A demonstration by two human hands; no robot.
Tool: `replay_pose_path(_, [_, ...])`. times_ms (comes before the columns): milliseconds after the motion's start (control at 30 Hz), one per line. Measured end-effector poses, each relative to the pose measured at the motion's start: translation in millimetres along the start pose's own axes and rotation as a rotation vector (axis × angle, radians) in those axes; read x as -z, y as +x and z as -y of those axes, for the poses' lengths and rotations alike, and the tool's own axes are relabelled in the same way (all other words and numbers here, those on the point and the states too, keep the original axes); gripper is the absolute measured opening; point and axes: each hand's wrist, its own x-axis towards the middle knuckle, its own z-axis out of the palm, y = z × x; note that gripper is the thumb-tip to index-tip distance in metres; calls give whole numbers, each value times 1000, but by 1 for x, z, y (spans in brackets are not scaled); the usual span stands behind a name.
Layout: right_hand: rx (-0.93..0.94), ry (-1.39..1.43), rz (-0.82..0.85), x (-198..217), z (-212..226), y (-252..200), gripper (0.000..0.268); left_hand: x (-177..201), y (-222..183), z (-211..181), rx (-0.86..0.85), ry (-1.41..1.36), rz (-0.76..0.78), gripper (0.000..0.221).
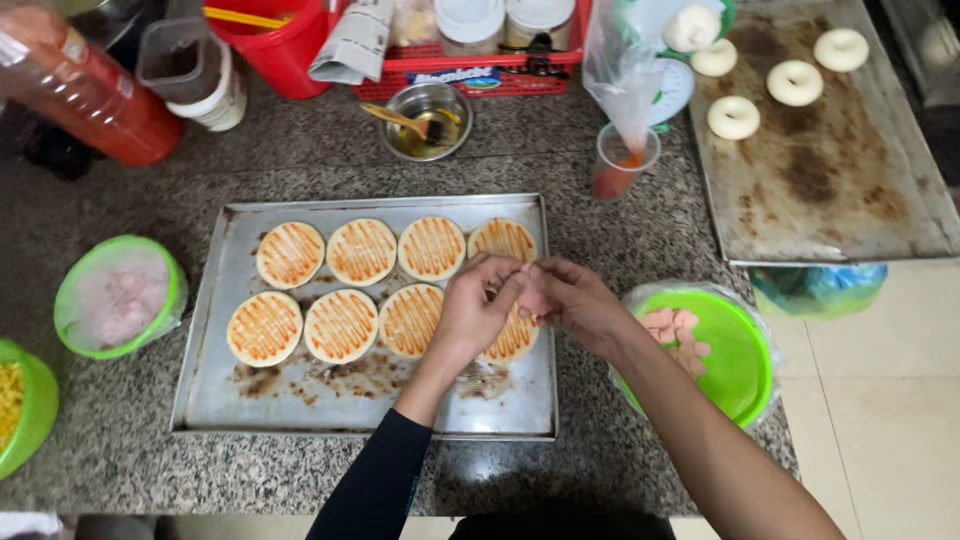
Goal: The person places pieces of sliced meat on a tray of sauce-covered dough rounds, then takes ground meat from a bowl and distributes it onto a separate dough round by hand.
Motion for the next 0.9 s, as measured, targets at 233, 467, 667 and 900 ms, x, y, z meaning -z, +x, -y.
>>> replay_pose_path(233, [-40, -39, 149, 3, 9, 13, 30, 8, 0, 8, 146, 58, -73, 19])
replay_pose_path(467, [-90, -178, 147, 22, 3, 36, 31, 0, 9, 24, 245, 62, -30, 15])
replay_pose_path(667, [-183, -170, -117, 39, 6, 63, 31, 7, 38, 55, 455, 145, -118, 16])
replay_pose_path(900, [-177, -120, -203, 61, 18, 87, 22, -5, 80, 101, 344, 416, -108, 17])
